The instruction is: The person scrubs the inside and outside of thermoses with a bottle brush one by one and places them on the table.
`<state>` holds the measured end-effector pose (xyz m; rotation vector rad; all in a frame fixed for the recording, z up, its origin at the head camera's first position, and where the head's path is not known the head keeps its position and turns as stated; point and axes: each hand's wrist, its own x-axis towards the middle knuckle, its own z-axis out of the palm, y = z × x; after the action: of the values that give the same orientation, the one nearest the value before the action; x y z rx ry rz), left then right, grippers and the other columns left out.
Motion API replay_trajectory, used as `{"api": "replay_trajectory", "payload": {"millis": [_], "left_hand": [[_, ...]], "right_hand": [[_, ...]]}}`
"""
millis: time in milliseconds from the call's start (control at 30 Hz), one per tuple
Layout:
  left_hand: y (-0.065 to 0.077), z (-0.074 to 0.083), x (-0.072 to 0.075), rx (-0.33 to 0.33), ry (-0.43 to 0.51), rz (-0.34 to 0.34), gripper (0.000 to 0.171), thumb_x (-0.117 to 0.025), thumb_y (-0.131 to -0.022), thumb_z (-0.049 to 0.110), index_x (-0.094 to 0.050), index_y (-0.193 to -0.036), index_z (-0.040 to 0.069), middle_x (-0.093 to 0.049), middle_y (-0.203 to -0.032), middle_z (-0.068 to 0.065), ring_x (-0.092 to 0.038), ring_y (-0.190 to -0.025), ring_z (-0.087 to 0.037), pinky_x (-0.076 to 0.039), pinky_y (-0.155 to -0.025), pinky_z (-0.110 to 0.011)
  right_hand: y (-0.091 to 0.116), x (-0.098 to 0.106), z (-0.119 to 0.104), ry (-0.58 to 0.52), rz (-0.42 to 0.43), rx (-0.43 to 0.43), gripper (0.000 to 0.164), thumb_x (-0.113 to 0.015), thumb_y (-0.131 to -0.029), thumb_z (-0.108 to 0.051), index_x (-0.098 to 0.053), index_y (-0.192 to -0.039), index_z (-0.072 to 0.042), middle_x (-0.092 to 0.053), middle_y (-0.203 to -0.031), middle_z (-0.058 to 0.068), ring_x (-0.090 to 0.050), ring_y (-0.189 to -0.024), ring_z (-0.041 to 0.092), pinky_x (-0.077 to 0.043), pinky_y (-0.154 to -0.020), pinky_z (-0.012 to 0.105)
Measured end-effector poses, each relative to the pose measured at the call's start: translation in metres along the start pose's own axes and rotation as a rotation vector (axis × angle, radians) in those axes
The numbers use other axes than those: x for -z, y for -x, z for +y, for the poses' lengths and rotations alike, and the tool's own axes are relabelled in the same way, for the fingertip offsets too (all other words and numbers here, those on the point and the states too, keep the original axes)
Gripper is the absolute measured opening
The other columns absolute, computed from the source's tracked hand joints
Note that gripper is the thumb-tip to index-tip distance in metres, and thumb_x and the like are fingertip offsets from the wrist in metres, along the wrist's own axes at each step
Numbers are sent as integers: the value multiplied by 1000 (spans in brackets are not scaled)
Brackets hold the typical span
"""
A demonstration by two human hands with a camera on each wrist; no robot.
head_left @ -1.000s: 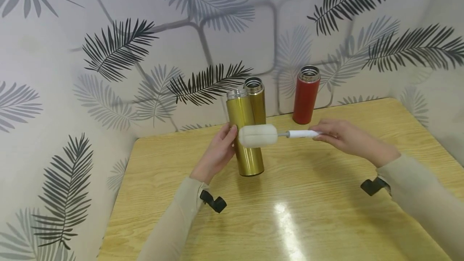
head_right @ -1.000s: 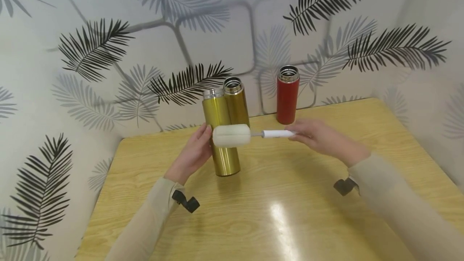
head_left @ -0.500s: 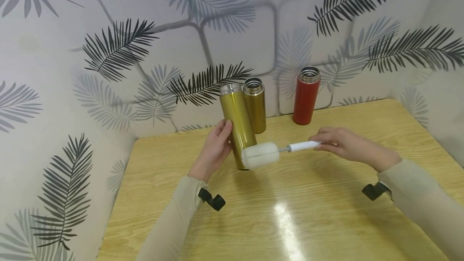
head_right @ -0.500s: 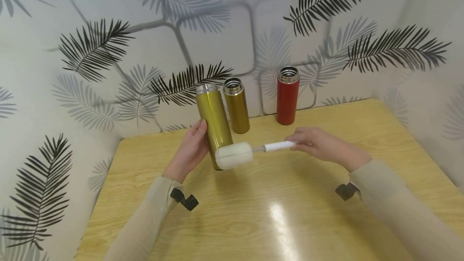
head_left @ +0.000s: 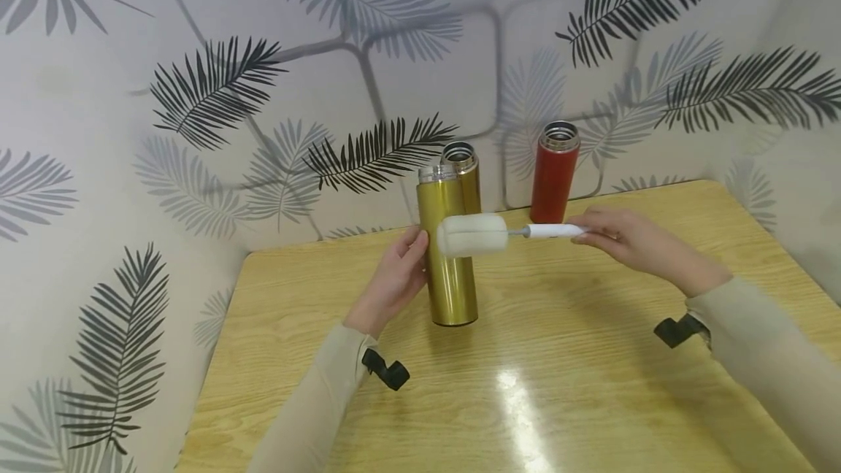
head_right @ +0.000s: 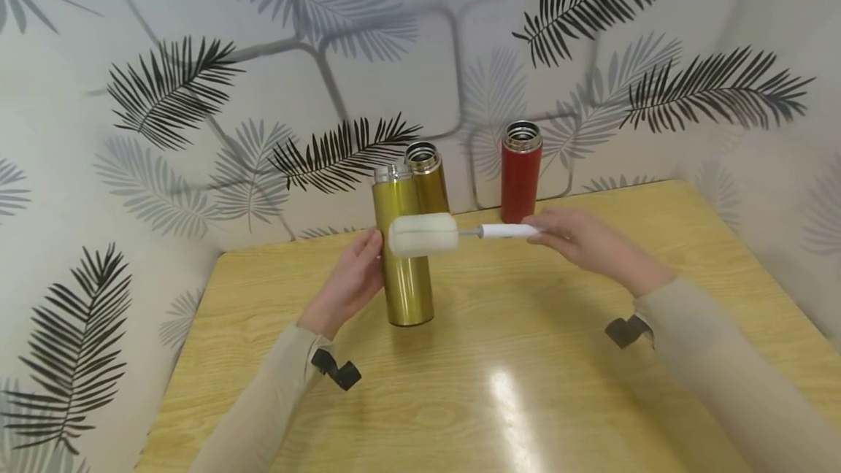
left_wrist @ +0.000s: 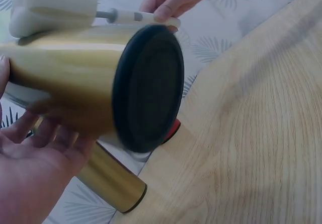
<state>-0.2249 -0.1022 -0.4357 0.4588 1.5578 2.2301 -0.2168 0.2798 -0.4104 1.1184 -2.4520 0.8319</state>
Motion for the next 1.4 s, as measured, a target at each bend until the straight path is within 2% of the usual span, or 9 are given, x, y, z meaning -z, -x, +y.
{"api": "replay_trajectory", "payload": {"millis": [167,333,400,533,667,800,1133,1267,1400], "left_hand": [[2,-2,0,-1,-58,-48,71,-59,-107,37,-32,-157,-6,-62,-128,-2,-59,-120,-16,-47,-109,-37],[1,-3,-3,32,-128,-49,86,-75,-96,42,-33,-159,0,-57,-144,-20,-61,-122,-19,-43,-115,-43],[1,-2,-5,59,-136,-22,77,-70,-101,36,-33,-159,4,-58,-142,-22,-63,-119,-19,-43,-115,-48],[1,1,-7,84,-106,3,56,-46,-110,14,-27,-163,10,-59,-139,-16,-61,-121,-20,-41,-115,-55],[2,1,-4,56,-84,-49,57,-45,-113,26,-26,-164,10,-50,-149,-17,-51,-134,-23,-38,-117,-54],[1,2,-2,38,-100,-48,62,-47,-112,34,-28,-163,4,-45,-153,-19,-46,-139,-26,-36,-119,-54],[-1,7,-2,12,-29,0,57,-36,-115,26,-20,-163,-1,-34,-161,-22,-36,-147,-31,-33,-119,-56],[-1,10,-1,-2,-17,35,56,-37,-115,25,-22,-162,-2,-41,-156,-21,-45,-140,-28,-39,-117,-51],[-2,10,1,-13,-36,61,47,-37,-114,22,-33,-155,-2,-56,-136,-12,-58,-122,-20,-49,-104,-40]], "right_hand": [[-5,7,0,53,52,-5,32,-80,-83,5,-75,-114,-4,-59,-83,-11,-45,-72,2,-39,-61,22],[-8,10,0,85,79,-22,36,-81,-80,8,-76,-114,-3,-61,-86,-8,-44,-73,3,-39,-61,22],[-9,11,-1,85,77,-36,38,-81,-81,9,-76,-116,-4,-60,-86,-8,-44,-72,4,-38,-61,22],[-10,8,-1,81,77,-15,38,-81,-81,8,-76,-116,-6,-62,-86,-8,-46,-73,4,-39,-62,23],[-7,3,2,49,67,52,37,-81,-80,8,-76,-115,-5,-64,-86,-9,-48,-74,4,-40,-64,21],[-1,-1,3,-8,29,62,37,-80,-82,8,-76,-116,-5,-60,-84,-11,-46,-73,1,-40,-62,19],[11,-14,3,-73,-61,39,36,-79,-82,9,-75,-115,-7,-61,-88,-14,-46,-73,-2,-43,-60,21],[16,-18,1,-99,-91,34,36,-78,-84,9,-75,-116,-6,-63,-90,-14,-47,-74,-3,-44,-60,21],[22,-20,1,-105,-115,42,34,-78,-85,8,-75,-115,-6,-63,-92,-13,-47,-75,-3,-45,-60,21]]}}
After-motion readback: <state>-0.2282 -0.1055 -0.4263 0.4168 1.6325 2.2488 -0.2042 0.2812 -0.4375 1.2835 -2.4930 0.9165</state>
